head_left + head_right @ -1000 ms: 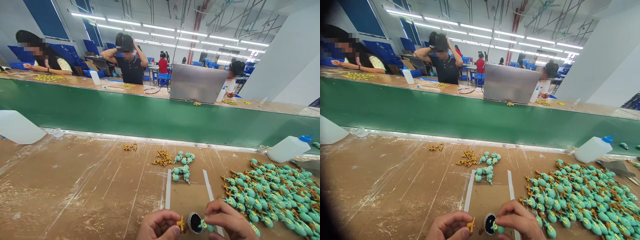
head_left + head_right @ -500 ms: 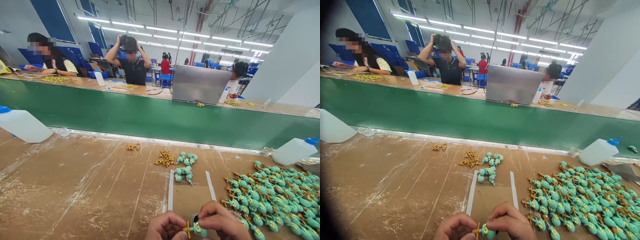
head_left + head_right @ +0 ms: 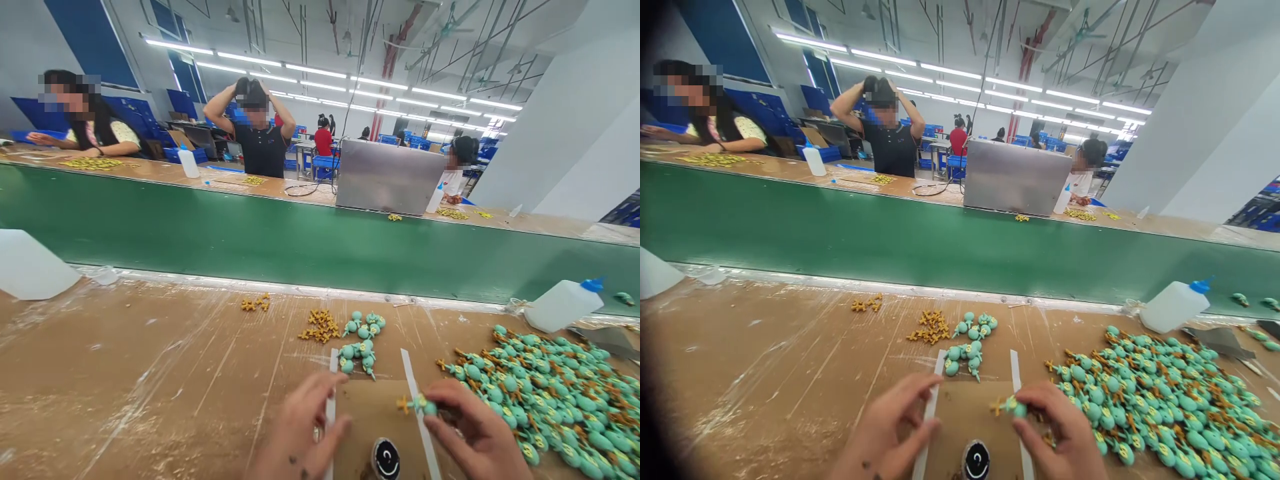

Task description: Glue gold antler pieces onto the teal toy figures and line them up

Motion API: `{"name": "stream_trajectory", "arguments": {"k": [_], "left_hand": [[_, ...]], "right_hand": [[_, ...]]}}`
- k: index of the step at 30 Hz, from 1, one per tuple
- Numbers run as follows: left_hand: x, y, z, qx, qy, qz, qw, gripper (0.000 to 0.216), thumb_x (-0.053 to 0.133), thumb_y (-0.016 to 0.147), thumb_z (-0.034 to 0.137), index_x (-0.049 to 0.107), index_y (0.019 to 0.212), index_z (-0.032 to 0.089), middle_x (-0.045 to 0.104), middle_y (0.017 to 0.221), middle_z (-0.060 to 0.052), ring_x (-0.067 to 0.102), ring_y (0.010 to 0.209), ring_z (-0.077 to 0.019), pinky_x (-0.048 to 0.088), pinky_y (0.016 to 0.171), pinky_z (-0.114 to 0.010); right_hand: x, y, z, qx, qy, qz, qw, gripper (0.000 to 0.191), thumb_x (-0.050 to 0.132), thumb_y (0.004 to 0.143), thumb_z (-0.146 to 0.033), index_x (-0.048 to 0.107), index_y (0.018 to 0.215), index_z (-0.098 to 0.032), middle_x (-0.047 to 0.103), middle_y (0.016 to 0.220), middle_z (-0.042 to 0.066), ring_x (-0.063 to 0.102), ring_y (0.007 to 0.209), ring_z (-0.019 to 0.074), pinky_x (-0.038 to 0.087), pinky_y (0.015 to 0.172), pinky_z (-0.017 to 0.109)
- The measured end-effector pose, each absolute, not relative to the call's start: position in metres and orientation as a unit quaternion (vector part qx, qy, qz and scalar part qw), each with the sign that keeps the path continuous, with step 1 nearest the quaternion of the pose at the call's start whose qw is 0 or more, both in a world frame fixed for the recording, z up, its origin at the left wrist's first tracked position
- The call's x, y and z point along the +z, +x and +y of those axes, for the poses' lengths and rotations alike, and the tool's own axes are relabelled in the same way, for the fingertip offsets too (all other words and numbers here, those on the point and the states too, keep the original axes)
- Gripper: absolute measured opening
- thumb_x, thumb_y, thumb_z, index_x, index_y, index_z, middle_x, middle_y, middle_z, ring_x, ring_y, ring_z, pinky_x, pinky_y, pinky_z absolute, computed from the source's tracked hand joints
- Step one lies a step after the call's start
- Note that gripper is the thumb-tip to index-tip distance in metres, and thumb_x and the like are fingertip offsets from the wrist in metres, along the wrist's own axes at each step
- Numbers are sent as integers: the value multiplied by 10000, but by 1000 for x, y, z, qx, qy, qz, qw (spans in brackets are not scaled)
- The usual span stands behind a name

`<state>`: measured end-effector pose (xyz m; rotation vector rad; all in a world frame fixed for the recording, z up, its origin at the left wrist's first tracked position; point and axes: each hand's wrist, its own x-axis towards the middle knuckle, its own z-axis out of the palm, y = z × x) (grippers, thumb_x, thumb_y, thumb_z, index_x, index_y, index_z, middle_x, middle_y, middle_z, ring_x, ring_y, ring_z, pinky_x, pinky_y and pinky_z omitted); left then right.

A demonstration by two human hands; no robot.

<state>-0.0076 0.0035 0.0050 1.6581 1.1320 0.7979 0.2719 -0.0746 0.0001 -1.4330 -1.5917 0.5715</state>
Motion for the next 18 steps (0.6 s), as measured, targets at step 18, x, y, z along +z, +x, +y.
{"name": "stream_trajectory", "arguments": {"k": [18], "left_hand": [[-15,-41,97,267,820,471,186,304,427,912,237,729,874,231,719,841,-65,712,757,-248,556,705,-346]], "right_hand": [[9,346,-63,2,-684,-661,310,201,608,948,-398,729,981,-242,734,1031,105,641,1033,365,490,929,552]]}}
